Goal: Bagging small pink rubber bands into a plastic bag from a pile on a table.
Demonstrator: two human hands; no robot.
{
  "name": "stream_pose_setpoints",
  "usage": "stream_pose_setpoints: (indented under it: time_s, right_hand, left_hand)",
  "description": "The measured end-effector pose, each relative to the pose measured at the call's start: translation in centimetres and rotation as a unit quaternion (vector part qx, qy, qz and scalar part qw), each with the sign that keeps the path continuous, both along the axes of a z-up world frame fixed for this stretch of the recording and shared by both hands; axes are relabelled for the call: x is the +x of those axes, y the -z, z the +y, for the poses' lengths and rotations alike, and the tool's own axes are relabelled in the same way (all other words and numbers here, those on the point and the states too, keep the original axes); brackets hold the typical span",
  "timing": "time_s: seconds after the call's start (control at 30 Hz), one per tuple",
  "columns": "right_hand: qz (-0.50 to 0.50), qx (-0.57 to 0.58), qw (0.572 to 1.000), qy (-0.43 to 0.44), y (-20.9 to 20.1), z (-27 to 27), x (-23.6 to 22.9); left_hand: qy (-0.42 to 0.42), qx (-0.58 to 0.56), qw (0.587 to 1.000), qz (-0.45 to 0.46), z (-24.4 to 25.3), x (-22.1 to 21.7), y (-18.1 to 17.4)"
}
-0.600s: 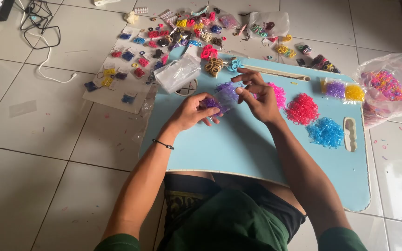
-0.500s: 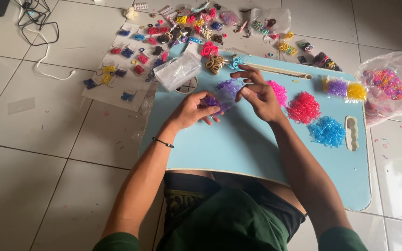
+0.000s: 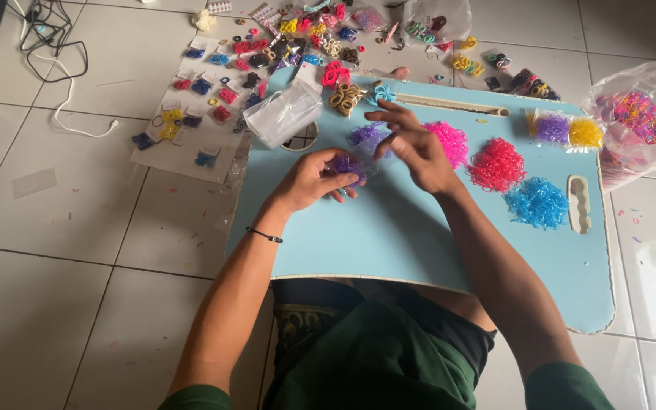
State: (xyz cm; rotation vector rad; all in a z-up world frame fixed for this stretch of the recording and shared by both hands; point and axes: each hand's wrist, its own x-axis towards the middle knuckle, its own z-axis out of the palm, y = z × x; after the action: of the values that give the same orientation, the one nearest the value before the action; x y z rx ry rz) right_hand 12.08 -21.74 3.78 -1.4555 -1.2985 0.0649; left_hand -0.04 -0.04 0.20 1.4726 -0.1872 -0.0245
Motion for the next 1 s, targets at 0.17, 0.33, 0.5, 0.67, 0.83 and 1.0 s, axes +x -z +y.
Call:
stream_pose_setpoints:
  time_s: [0.17, 0.33, 0.5, 0.67, 0.83, 1.0]
  right_hand:
    - [-0.003, 0.041, 0.972, 0.230, 2.3, -1.0, 1.9]
    - [-0.195, -0.099, 0.928, 0.300, 5.0, -1.0, 3.8]
    - [-0.283, -0.120, 0.913, 0.270, 4.5, -0.9, 2.9]
    - [-0.276, -0.126, 0.920, 0.248, 5.3, -0.9, 3.0]
    - [-0.279, -0.132, 0.918, 0.249, 5.3, -0.6, 2.9]
    - [-0.136, -0.044, 0.964, 0.222, 4.2, -0.9, 2.8]
  left_hand:
    - [-0.030, -0.039, 0.999, -0.006, -0.2, 0.0, 0.1]
    - [-0.042, -0.082, 0.996, -0.004, -0.2, 0.2, -0.1]
    - [-0.040, -0.097, 0.994, -0.019, 0.1, 0.3, 0.5]
    - [-0.042, -0.104, 0.994, -0.017, 0.1, 0.2, 0.7]
    - [-0.049, -0.111, 0.993, -0.009, 0.1, 0.0, 0.8]
    - [-0.038, -0.083, 0.996, -0.018, 0.1, 0.3, 1.2]
